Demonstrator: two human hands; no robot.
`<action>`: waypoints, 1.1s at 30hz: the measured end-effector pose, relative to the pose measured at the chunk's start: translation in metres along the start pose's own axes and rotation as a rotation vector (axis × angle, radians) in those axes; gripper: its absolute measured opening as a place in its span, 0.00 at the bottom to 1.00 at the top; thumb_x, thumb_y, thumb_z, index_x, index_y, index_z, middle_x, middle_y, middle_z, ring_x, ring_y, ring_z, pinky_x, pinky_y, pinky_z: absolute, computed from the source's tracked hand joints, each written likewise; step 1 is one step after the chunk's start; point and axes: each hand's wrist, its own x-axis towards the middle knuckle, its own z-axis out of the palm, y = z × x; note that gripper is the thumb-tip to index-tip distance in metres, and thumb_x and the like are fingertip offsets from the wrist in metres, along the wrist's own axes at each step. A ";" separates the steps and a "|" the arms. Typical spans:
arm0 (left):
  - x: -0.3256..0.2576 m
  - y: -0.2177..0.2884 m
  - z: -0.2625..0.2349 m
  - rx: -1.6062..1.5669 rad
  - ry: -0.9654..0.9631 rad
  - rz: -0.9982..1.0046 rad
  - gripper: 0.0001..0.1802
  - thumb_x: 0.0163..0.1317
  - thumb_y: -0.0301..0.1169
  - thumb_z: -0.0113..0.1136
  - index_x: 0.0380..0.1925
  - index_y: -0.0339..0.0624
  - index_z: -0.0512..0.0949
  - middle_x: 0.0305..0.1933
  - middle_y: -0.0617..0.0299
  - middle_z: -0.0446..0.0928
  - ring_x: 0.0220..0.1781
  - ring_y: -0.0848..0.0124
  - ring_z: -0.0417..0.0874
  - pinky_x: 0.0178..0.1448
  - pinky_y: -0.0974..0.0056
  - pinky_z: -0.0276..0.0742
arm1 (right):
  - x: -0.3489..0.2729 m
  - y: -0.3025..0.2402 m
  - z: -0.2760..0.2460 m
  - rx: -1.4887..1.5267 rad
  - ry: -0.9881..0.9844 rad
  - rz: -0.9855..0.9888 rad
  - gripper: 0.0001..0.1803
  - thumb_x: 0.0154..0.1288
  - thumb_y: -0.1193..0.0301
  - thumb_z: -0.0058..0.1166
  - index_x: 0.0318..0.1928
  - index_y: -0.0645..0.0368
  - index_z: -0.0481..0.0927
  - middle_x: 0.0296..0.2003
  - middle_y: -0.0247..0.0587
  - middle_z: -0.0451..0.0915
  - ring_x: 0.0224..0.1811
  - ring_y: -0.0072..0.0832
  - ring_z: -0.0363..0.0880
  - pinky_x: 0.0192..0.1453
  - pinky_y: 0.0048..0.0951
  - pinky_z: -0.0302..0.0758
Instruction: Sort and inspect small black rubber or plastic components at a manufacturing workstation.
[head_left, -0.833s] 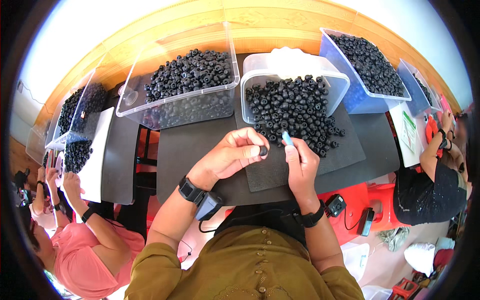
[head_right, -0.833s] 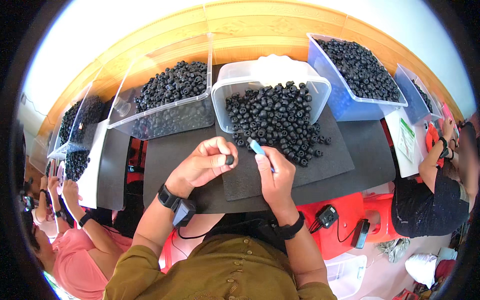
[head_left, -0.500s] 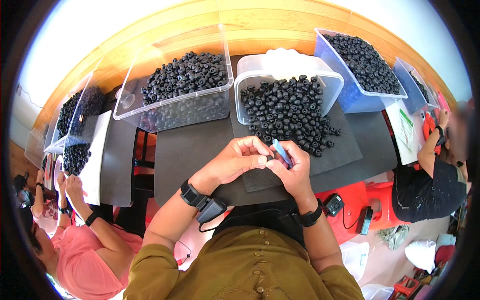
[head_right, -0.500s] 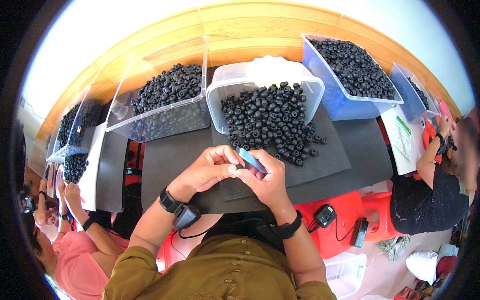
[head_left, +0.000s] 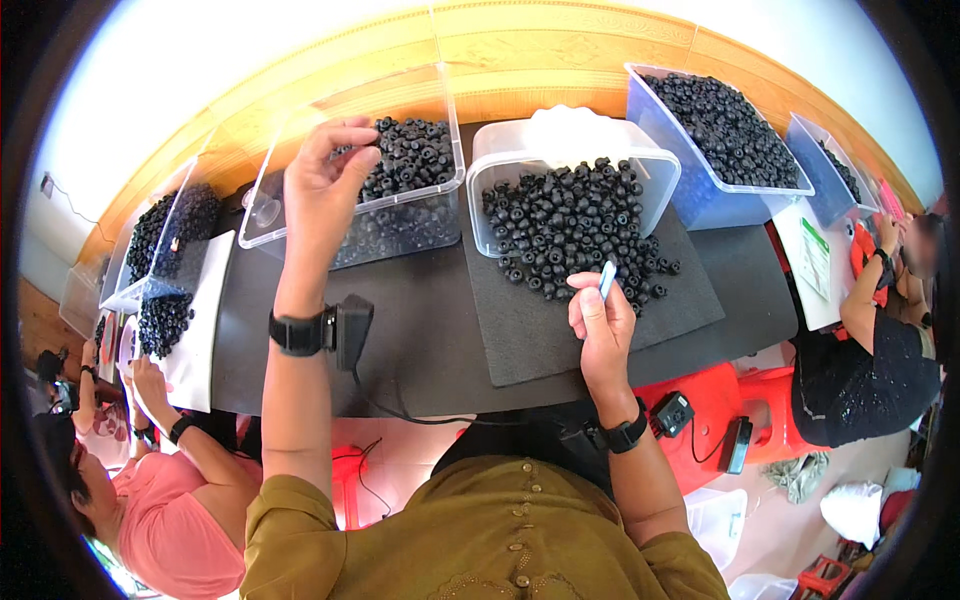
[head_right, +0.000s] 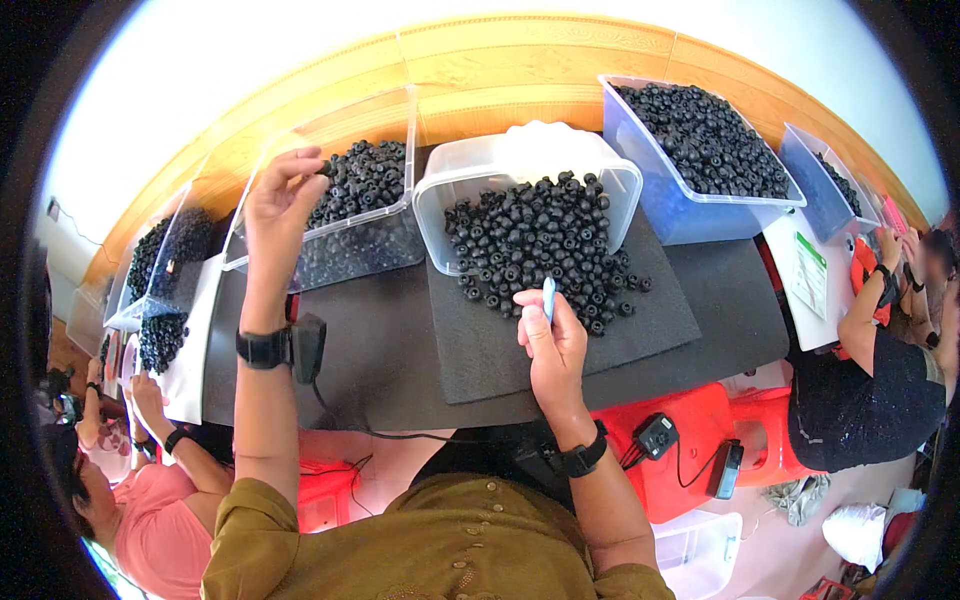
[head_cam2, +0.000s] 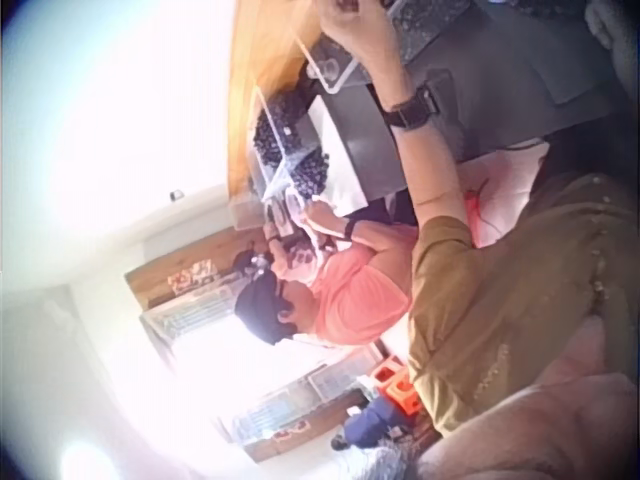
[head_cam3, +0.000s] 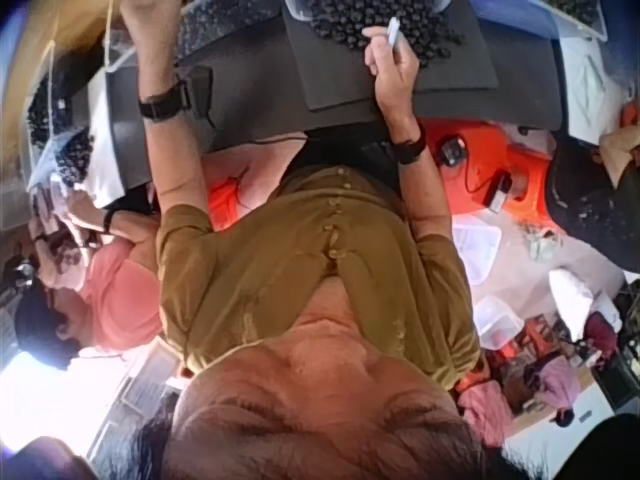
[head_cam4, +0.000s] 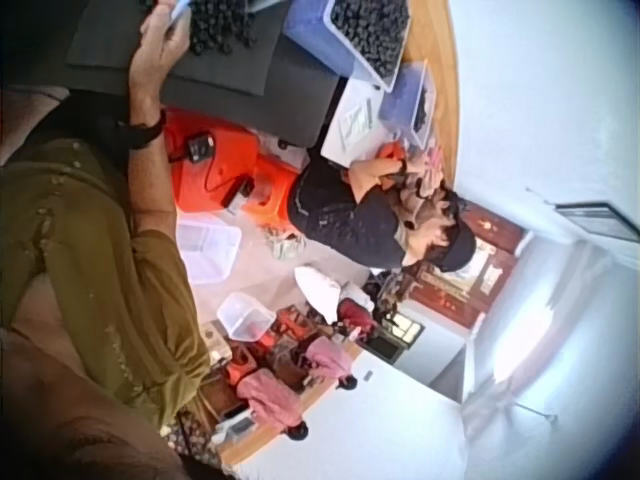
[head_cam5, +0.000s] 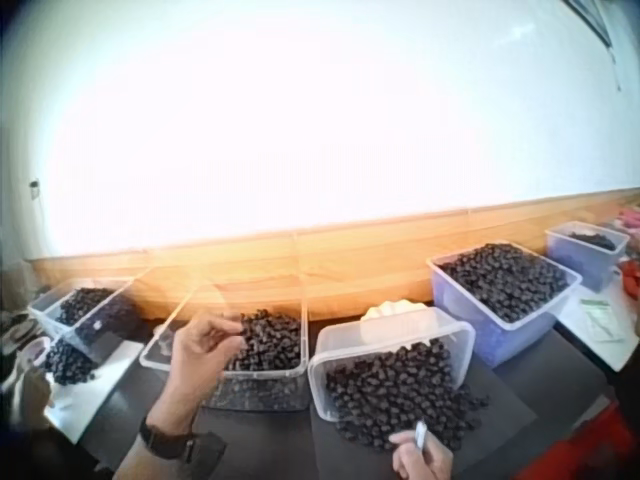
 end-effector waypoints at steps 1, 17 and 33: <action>-0.002 -0.001 -0.002 0.321 -0.002 0.135 0.10 0.54 0.19 0.63 0.38 0.39 0.81 0.52 0.54 0.77 0.53 0.64 0.79 0.54 0.63 0.75 | 0.000 0.001 -0.001 -0.005 -0.020 0.012 0.13 0.74 0.65 0.46 0.46 0.61 0.78 0.23 0.26 0.69 0.24 0.11 0.62 0.26 0.15 0.56; -0.096 -0.034 0.089 0.412 -0.785 0.105 0.12 0.53 0.21 0.64 0.38 0.35 0.78 0.41 0.54 0.77 0.43 0.56 0.82 0.47 0.60 0.79 | -0.002 -0.003 0.005 -0.197 -0.046 -0.023 0.09 0.70 0.70 0.51 0.42 0.63 0.79 0.23 0.25 0.71 0.25 0.12 0.67 0.29 0.18 0.64; -0.116 -0.034 0.072 -1.175 -0.544 -0.943 0.11 0.65 0.25 0.59 0.47 0.40 0.75 0.50 0.60 0.77 0.48 0.72 0.81 0.51 0.71 0.80 | -0.002 -0.004 0.013 -0.466 -0.141 -0.265 0.10 0.66 0.68 0.54 0.40 0.63 0.79 0.22 0.37 0.72 0.20 0.24 0.68 0.26 0.26 0.65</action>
